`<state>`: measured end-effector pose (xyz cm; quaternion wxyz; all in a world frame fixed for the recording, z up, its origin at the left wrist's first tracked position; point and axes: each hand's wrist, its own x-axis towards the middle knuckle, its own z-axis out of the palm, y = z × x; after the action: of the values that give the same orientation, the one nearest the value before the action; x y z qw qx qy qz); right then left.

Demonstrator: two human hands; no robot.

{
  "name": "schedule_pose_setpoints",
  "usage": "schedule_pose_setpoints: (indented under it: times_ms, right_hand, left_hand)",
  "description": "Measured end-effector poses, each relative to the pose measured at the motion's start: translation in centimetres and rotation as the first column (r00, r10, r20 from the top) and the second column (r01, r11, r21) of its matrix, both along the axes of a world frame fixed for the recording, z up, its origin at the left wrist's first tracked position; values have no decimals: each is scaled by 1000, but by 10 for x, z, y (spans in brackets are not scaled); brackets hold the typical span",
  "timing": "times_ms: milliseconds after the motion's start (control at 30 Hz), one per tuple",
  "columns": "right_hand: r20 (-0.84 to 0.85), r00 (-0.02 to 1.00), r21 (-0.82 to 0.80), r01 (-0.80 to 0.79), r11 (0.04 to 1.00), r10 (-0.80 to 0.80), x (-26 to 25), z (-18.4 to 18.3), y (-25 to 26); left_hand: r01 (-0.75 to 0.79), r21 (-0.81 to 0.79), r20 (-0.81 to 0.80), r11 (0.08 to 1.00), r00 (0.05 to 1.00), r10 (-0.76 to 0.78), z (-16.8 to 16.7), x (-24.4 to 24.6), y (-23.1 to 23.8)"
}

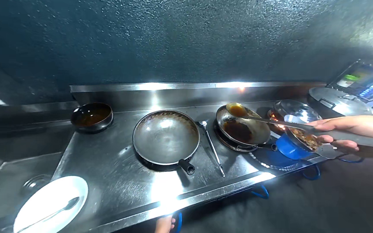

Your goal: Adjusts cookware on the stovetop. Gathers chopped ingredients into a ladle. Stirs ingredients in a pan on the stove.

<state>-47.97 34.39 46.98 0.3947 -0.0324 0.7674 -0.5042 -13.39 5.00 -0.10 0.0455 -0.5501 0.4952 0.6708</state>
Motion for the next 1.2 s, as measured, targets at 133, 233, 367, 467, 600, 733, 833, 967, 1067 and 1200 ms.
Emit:
schedule_pose_setpoints:
  times_ms: [133, 233, 367, 467, 600, 733, 833, 967, 1067, 1200]
  right_hand:
    - [-7, 995, 4, -97, 995, 97, 37, 10, -34]
    - [-23, 973, 7, -228, 974, 229, 55, -7, -57]
    - [13, 956, -8, -294, 956, 294, 79, -54, -92]
    - [40, 947, 33, -321, 947, 320, 97, -91, -126]
    - [-14, 910, 205, -402, 892, 414, 113, -120, -174]
    - [-144, 838, 444, -420, 791, 526, 129, -133, -224]
    - [-155, 803, 520, -429, 739, 575, 135, -138, -242]
    - [-123, 692, 674, -468, 571, 712, 139, -111, -220]
    - [-217, 587, 817, -328, 474, 780, 148, -102, -196]
    - [-443, 492, 833, -84, 547, 750, 157, -124, -176]
  left_hand:
    - [66, 22, -21, 998, 998, -65, 4, 3, -6]
    - [94, 150, -14, 984, 996, -93, 19, 8, -8]
    - [253, 400, -174, 881, 965, -198, 70, 10, -11]
    - [346, 498, -469, 795, 879, -89, 134, -11, -11]
    - [148, 633, -554, 759, 772, 311, 201, -71, -25]
    - [-36, 737, -405, 675, 776, 484, 230, -108, -36]
    - [-43, 735, -376, 677, 805, 459, 233, -107, -34]
    - [7, 670, -410, 742, 837, 362, 223, -102, -35]
    - [42, 654, -423, 755, 848, 319, 219, -100, -38]
    - [104, 650, -451, 753, 850, 271, 215, -98, -44]
